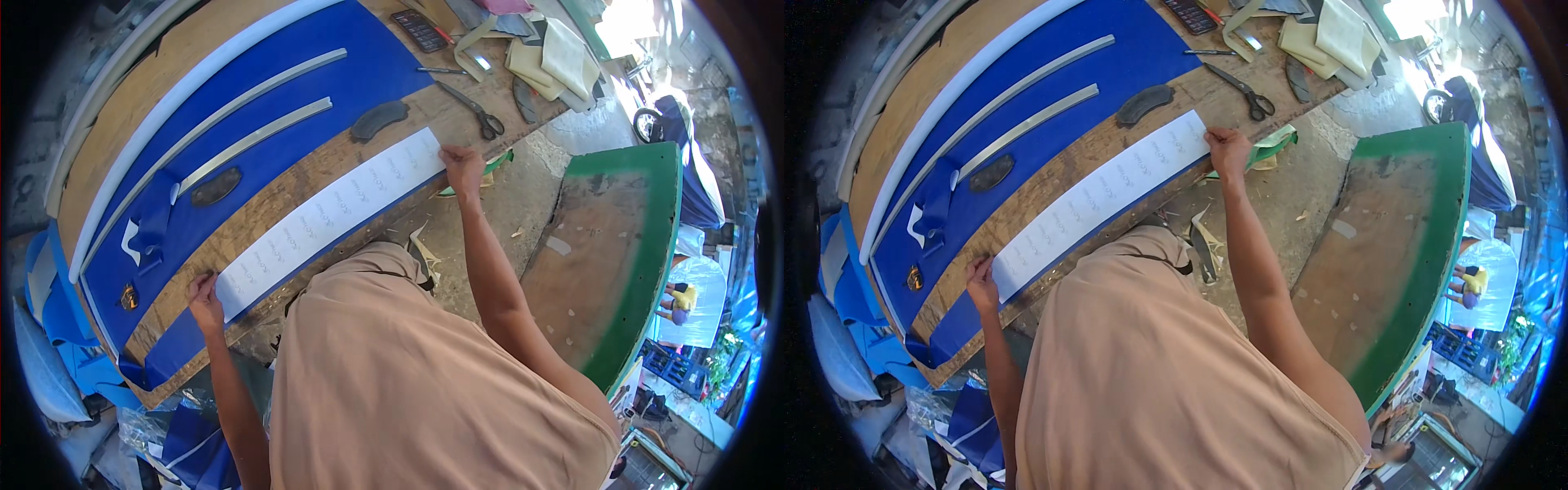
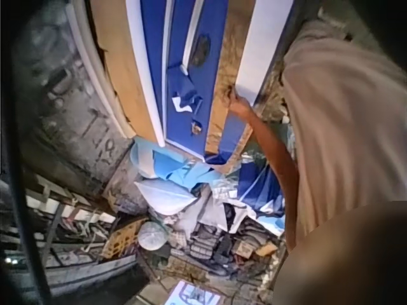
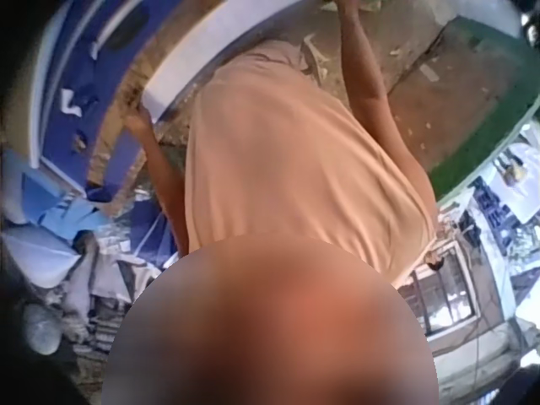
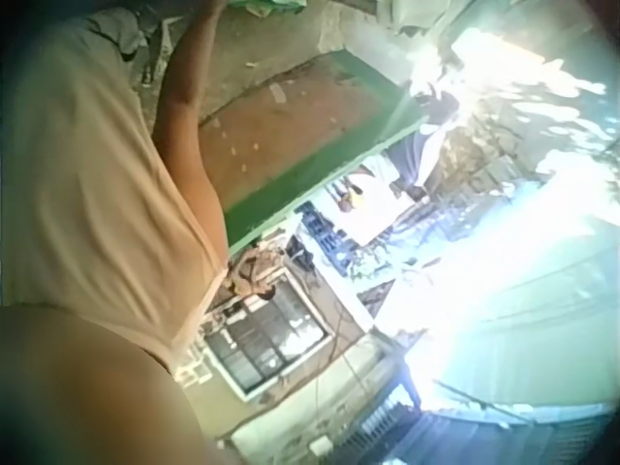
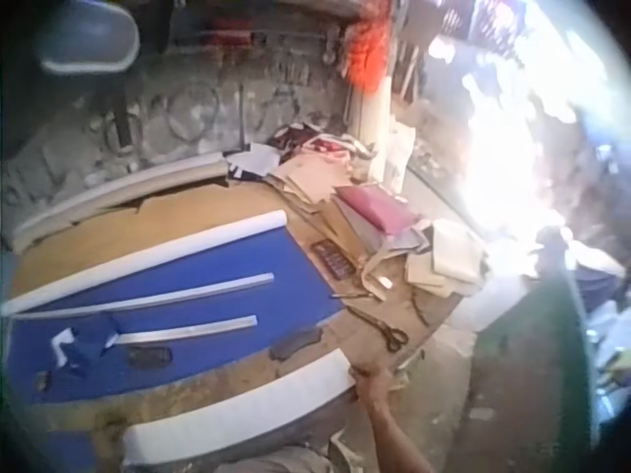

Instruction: Marking and cutting blue upholstery fabric pieces using templates and scissors.

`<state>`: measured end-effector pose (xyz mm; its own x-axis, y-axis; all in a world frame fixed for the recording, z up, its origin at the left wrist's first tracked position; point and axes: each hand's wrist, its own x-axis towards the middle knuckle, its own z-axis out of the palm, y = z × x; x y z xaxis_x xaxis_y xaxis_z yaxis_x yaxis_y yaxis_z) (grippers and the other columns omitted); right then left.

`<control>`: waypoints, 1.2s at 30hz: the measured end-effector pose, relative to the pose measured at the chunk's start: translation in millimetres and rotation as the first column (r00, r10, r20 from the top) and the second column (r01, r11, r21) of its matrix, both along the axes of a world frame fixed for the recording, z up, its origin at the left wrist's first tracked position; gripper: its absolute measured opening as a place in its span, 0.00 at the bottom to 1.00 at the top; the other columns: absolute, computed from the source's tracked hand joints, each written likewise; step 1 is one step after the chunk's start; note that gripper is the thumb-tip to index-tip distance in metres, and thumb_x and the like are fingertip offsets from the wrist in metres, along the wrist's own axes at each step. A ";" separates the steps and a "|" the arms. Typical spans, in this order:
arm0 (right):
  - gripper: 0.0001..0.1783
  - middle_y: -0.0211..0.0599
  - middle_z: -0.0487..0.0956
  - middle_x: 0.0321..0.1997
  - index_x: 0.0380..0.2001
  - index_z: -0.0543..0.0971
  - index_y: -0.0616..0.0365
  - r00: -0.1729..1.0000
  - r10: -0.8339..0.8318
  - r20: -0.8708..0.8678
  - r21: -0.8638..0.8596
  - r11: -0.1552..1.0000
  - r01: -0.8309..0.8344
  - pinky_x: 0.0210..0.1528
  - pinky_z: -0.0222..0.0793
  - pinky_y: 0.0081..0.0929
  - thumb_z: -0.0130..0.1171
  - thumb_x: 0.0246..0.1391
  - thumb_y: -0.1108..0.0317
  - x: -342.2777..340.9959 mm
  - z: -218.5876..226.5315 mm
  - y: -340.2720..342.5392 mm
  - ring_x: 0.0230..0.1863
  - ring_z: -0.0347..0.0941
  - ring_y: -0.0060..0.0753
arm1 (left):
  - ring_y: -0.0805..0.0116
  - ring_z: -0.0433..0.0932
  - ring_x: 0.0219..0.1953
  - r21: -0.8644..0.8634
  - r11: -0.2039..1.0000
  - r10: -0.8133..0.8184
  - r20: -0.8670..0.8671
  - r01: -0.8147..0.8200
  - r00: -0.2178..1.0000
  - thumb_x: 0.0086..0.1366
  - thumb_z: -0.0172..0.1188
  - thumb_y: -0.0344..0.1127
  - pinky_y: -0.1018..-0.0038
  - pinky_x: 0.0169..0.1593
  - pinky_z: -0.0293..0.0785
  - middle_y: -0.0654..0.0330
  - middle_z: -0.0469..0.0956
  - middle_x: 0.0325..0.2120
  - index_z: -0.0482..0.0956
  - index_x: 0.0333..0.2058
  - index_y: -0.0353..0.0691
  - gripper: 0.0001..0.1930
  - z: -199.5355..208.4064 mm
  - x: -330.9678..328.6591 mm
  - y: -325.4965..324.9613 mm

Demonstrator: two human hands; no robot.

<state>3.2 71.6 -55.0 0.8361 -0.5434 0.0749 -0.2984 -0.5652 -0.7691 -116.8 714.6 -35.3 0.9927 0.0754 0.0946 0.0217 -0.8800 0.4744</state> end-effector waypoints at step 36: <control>0.10 0.37 0.86 0.42 0.37 0.90 0.58 0.953 0.234 0.193 0.021 0.970 -0.242 0.42 0.77 0.29 0.72 0.49 0.79 -35.4 4.8 -21.5 0.42 0.82 0.35 | 0.50 0.67 0.63 0.088 0.896 -0.445 0.139 0.436 0.885 0.60 0.72 0.48 0.51 0.65 0.58 0.53 0.70 0.59 0.79 0.57 0.49 0.27 -6.8 124.5 -423.7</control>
<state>-32.2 50.1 -50.3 0.9148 -0.3367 0.2231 -0.0075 -0.5663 -0.8242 7.7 290.9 -42.1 0.8957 -0.3755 0.2382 -0.4425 -0.8059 0.3933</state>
